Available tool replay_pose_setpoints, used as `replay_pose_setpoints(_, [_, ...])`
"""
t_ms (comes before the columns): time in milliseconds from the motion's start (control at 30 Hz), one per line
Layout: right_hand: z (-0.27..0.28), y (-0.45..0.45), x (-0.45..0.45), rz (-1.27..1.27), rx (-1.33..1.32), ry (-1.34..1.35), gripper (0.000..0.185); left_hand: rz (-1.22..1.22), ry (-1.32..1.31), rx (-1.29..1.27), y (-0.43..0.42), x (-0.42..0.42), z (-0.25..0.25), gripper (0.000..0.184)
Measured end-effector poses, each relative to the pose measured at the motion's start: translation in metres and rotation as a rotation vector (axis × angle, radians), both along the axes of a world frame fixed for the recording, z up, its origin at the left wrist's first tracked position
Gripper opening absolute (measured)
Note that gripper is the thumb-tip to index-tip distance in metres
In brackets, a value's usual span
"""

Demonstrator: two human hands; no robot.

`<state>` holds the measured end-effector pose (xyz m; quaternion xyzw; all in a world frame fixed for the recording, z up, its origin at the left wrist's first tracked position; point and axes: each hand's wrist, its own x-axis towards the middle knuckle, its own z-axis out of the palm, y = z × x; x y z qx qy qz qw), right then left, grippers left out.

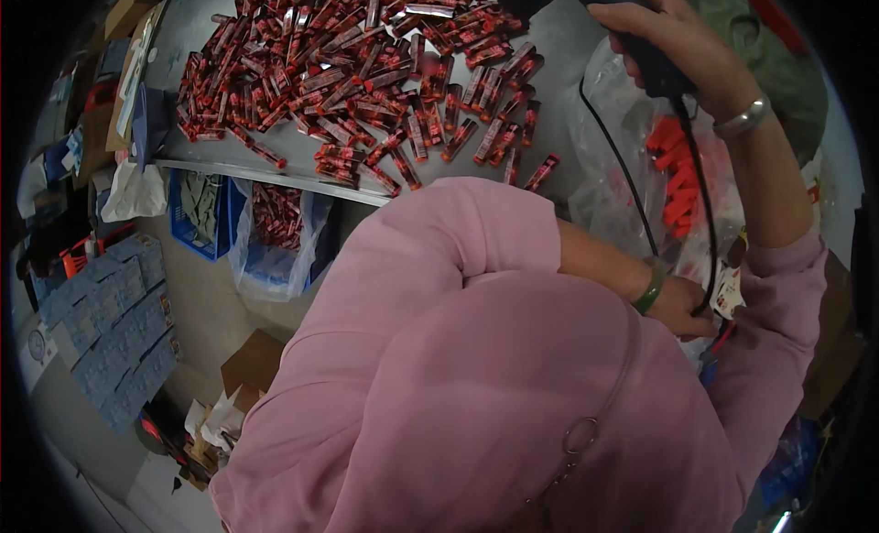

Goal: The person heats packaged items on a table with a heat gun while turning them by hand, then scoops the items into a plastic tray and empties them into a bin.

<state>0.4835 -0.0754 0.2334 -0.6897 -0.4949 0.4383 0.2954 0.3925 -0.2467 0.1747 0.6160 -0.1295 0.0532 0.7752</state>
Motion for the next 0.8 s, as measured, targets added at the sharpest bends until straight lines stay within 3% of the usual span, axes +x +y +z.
replay_pose_setpoints(33, [0.001,0.002,-0.023,-0.004,0.002,-0.005,0.044,-0.117,0.040,-0.119,-0.010,0.007,0.000,0.034])
replay_pose_setpoints(67, [0.006,0.000,-0.054,-0.010,0.003,-0.010,0.044,0.101,-0.160,0.280,-0.024,0.025,-0.018,0.040])
replay_pose_setpoints(100, [0.004,-0.003,-0.051,-0.015,0.006,-0.014,0.044,0.097,-0.158,0.277,-0.015,0.022,-0.024,0.040])
replay_pose_setpoints(167, [-0.012,-0.022,-0.040,0.066,-0.048,0.030,0.046,0.527,-0.356,1.050,0.014,0.009,-0.038,0.044])
replay_pose_setpoints(200, [-0.017,-0.031,-0.037,0.148,-0.098,0.070,0.048,0.527,-0.350,1.051,0.016,0.010,-0.042,0.044])
replay_pose_setpoints(267, [-0.010,-0.043,-0.035,0.167,-0.214,0.151,0.050,-0.146,0.381,1.115,0.013,0.011,-0.049,0.049])
replay_pose_setpoints(300, [-0.011,-0.047,-0.033,0.165,-0.234,0.137,0.049,-0.145,0.390,1.110,0.011,0.008,-0.053,0.049])
replay_pose_setpoints(367, [-0.018,-0.050,-0.026,0.160,-0.254,0.127,0.049,-0.083,0.485,0.814,0.006,-0.001,-0.057,0.053])
replay_pose_setpoints(400, [-0.029,-0.047,-0.021,0.090,-0.126,0.091,0.048,-0.086,0.487,0.810,-0.002,0.000,-0.069,0.053])
replay_pose_setpoints(433, [-0.035,-0.046,-0.018,0.020,0.005,0.054,0.047,0.092,0.439,0.539,-0.011,0.003,-0.089,0.055])
replay_pose_setpoints(467, [-0.009,-0.043,-0.036,-0.104,-0.084,0.029,0.046,0.267,0.383,0.270,-0.010,0.005,-0.094,0.056])
replay_pose_setpoints(600, [-0.003,-0.050,-0.041,-0.043,-0.043,0.080,0.048,0.222,0.508,0.077,0.013,0.004,-0.091,0.063])
replay_pose_setpoints(667, [0.004,-0.054,-0.042,0.104,-0.213,0.097,0.050,0.289,0.533,0.012,0.013,0.004,-0.093,0.068])
replay_pose_setpoints(800, [-0.004,-0.051,-0.038,0.046,-0.187,0.101,0.053,0.192,0.509,0.074,0.013,-0.018,-0.110,0.076])
